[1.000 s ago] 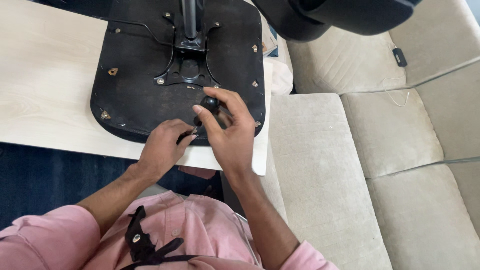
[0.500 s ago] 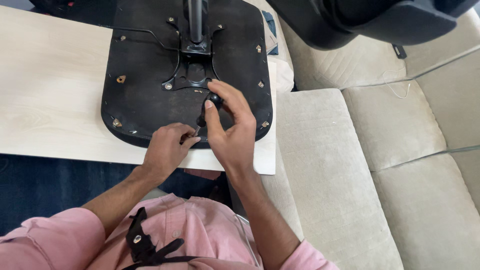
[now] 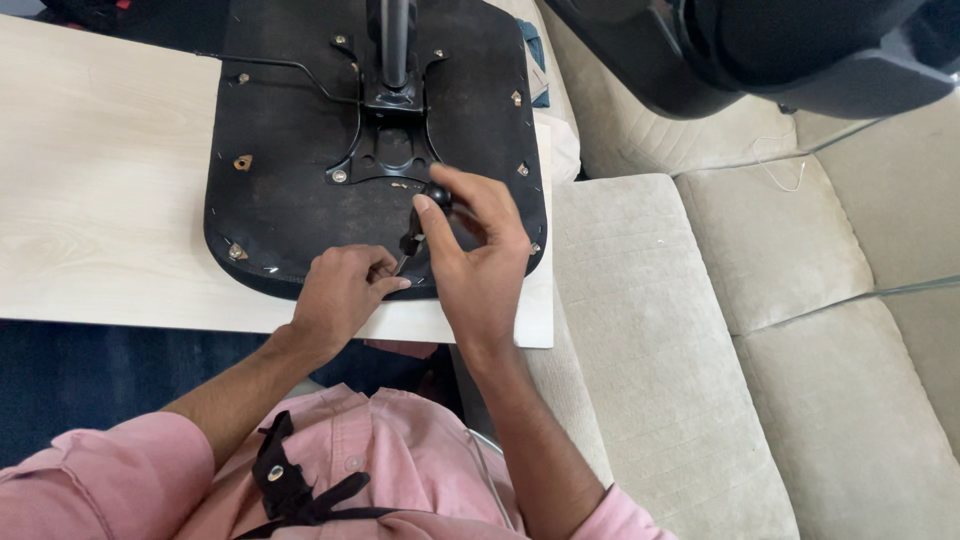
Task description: The person uses a screwdriver to tighten screws into the underside of an overturned chair base. They rotate the tool and reposition their hands to secure multiple fasteners on the black metal base.
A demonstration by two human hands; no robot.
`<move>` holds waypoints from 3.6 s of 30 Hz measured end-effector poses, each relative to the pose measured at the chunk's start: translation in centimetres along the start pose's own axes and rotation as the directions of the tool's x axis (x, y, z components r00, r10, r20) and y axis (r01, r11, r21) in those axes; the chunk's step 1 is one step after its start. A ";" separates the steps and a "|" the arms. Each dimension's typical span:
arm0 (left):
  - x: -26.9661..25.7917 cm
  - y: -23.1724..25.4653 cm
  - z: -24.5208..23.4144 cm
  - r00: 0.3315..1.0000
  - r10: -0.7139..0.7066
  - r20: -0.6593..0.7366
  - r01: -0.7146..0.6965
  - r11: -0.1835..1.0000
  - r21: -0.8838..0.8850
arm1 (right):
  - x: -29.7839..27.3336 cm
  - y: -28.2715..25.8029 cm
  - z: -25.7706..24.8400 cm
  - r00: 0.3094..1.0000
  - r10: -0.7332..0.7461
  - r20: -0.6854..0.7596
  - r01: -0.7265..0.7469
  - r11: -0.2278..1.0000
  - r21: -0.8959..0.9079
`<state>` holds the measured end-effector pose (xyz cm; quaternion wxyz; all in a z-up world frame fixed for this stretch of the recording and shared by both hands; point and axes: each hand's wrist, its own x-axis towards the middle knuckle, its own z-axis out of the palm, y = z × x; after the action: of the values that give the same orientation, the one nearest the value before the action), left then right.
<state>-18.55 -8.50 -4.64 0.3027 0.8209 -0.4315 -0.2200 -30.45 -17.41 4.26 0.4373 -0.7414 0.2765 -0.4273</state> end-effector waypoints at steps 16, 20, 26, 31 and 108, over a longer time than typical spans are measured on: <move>-0.5 0.6 -0.3 0.997 0.043 -0.061 -0.047 0.996 -0.072 | -0.2 -0.4 0.3 0.990 -0.105 0.099 0.095 0.990 0.104; -0.5 0.2 0.0 0.993 0.073 -0.089 -0.078 0.995 -0.054 | -0.6 -0.7 1.0 0.990 -0.123 0.062 0.119 0.990 0.070; -0.1 -0.1 -0.1 0.983 0.137 -0.118 -0.146 0.986 -0.075 | -0.8 -0.9 1.0 0.987 -0.159 0.035 0.158 0.987 0.016; 0.0 0.2 -0.5 0.991 0.114 -0.065 -0.117 0.991 -0.058 | -0.6 -0.9 1.1 0.988 -0.152 0.023 0.152 0.988 -0.011; -0.2 -0.5 -0.6 0.951 0.255 -0.173 -0.297 0.906 -0.301 | -1.0 -1.0 0.7 0.984 0.008 0.176 -0.047 0.974 0.219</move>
<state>-18.02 -7.88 -4.58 0.4887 0.7030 -0.4809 -0.1888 -30.23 -15.88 4.58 0.5461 -0.7182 0.1980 -0.3831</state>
